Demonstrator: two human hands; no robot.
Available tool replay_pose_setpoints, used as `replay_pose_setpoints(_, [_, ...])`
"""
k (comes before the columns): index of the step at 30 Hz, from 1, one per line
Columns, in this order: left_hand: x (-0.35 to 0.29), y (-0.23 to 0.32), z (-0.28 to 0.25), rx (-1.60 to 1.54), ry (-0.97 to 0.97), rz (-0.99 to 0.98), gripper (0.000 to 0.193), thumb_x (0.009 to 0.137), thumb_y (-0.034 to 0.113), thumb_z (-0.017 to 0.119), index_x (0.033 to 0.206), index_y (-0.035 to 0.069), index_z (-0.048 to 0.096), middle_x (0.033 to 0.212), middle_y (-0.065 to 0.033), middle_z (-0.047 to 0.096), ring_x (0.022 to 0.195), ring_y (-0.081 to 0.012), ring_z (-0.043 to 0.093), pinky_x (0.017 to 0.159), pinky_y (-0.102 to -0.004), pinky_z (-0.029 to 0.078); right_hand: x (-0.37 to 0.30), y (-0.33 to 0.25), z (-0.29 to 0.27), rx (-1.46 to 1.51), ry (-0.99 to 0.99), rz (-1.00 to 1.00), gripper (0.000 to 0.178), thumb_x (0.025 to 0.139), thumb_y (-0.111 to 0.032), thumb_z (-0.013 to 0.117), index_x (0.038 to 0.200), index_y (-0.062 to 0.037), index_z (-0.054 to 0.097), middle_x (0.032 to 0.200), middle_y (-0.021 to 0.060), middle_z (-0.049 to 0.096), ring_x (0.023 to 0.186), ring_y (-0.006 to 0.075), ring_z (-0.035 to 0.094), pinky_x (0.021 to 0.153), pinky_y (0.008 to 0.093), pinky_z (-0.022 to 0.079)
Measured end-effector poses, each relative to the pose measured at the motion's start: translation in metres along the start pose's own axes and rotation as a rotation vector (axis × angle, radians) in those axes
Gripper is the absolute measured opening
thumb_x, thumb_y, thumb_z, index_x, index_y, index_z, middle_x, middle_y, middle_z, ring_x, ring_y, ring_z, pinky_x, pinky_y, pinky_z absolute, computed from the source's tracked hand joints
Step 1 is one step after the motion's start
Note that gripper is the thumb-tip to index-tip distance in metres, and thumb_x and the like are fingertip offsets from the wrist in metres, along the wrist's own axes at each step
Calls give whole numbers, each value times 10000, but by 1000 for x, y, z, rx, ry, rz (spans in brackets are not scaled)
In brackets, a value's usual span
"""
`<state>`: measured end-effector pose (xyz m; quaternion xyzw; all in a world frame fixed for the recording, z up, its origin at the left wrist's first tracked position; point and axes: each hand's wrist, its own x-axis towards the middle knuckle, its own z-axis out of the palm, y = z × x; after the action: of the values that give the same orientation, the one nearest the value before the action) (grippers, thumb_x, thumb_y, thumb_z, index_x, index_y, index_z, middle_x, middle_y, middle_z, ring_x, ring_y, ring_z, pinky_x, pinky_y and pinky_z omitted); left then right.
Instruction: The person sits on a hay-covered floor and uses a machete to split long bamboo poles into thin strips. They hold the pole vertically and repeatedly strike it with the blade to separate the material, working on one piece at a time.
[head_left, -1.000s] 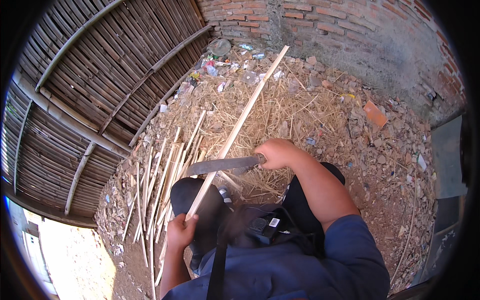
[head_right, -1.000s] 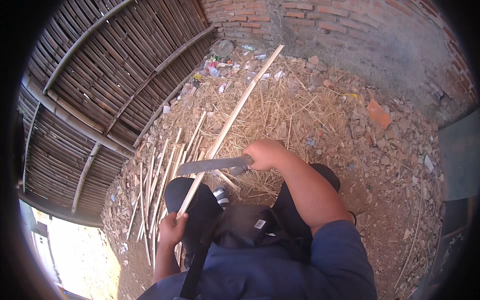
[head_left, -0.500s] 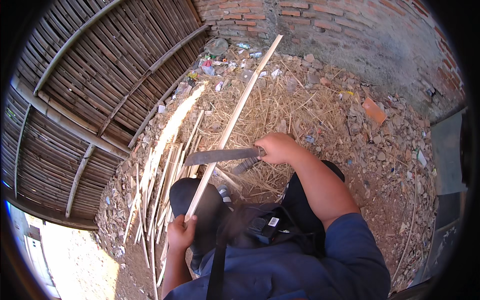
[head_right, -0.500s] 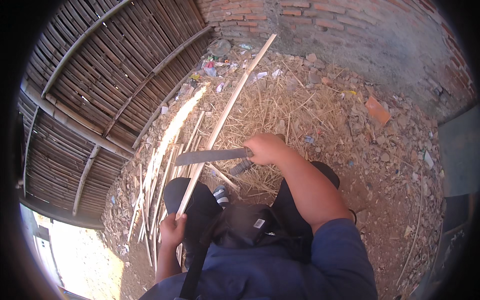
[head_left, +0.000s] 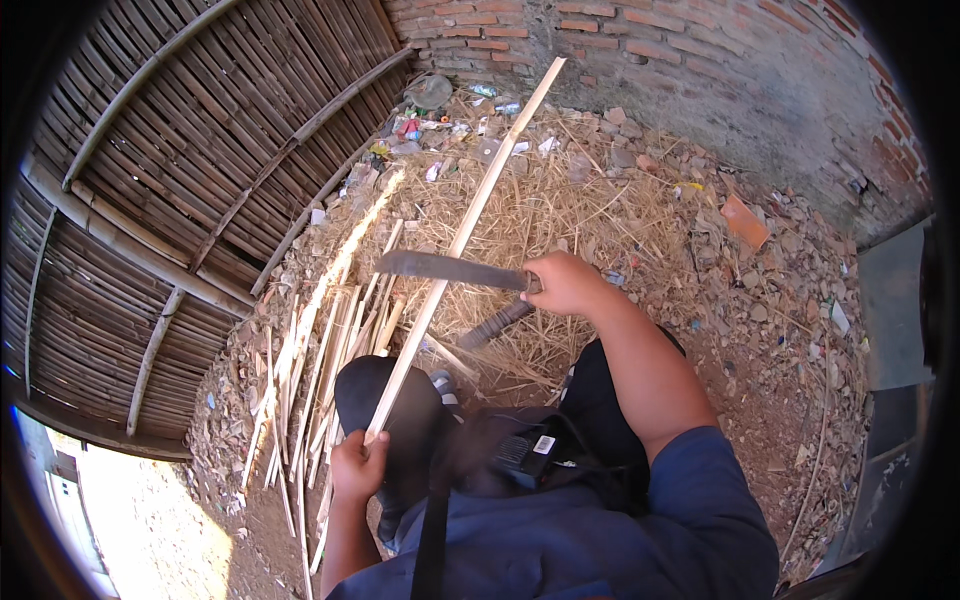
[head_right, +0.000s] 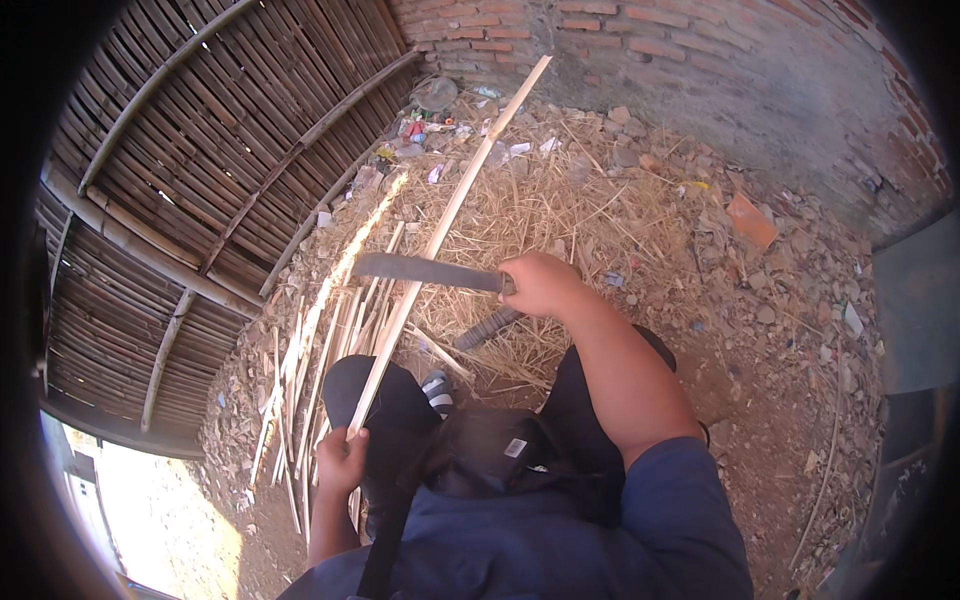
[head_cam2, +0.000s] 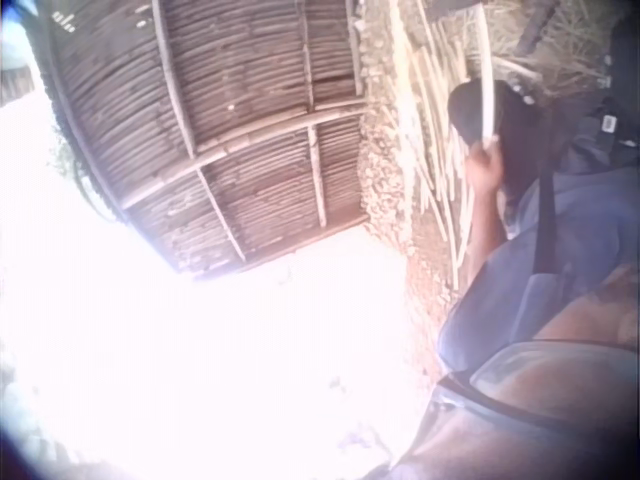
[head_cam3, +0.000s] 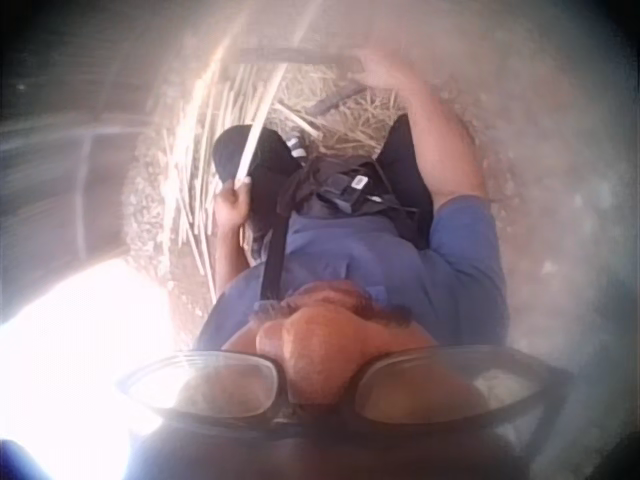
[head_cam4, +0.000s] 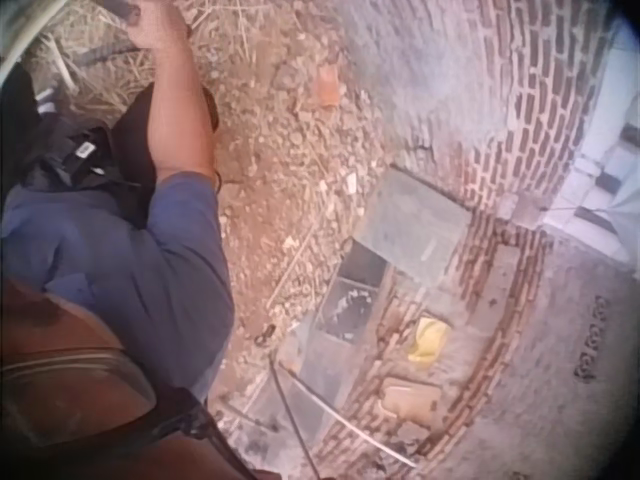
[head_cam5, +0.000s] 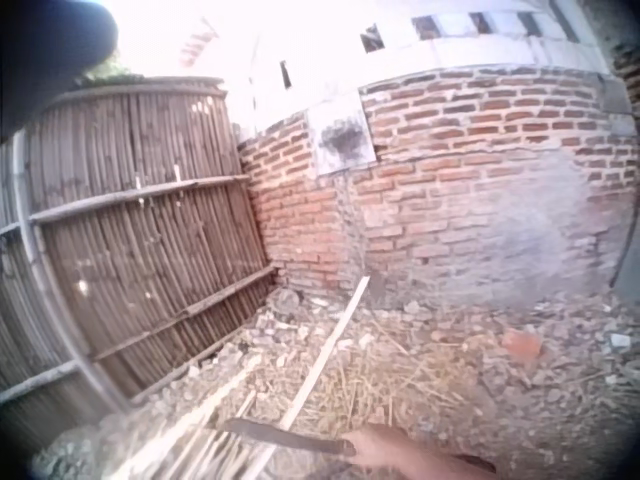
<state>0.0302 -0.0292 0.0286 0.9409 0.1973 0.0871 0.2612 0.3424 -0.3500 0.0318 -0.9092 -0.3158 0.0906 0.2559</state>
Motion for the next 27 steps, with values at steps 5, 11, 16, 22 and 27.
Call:
replay_pose_setpoints(5, [0,-1,-5,42,-26,-11,458,897,374,733,669,25,544,519,-150,527,450,-287,531,482,-416,413,-2,-21,7,-62,-149,-176,309,786,-310,794,1013,-113,725,864,142,701,859,335,693,760,457,534])
replay_pose_setpoints(11, [-2,-8,-2,-36,-5,-7,474,898,397,737,680,22,546,526,-148,529,455,-248,528,487,-397,418,7,27,-23,260,227,262,396,810,-333,786,1087,-59,714,885,180,702,866,341,695,787,436,532])
replay_pose_setpoints(16, [1,-10,-1,-34,-45,-25,479,904,401,732,687,17,547,529,-144,528,463,-233,524,488,-394,411,0,14,-15,195,129,180,394,824,-341,773,1075,-45,704,881,189,698,857,350,691,779,442,528])
replay_pose_setpoints(22, [2,-10,-2,-15,-73,-65,498,892,421,734,678,11,550,542,-160,533,482,-248,525,505,-413,417,-5,-20,9,-50,-149,-187,303,799,-319,792,962,-82,697,761,143,667,773,335,675,698,434,514])
replay_pose_setpoints(27, [-3,-6,-7,-46,-56,-86,477,887,406,737,689,13,553,555,-169,540,492,-251,533,510,-410,423,15,16,-11,187,24,171,363,830,-342,775,1069,-74,719,936,178,718,913,319,705,822,436,535])
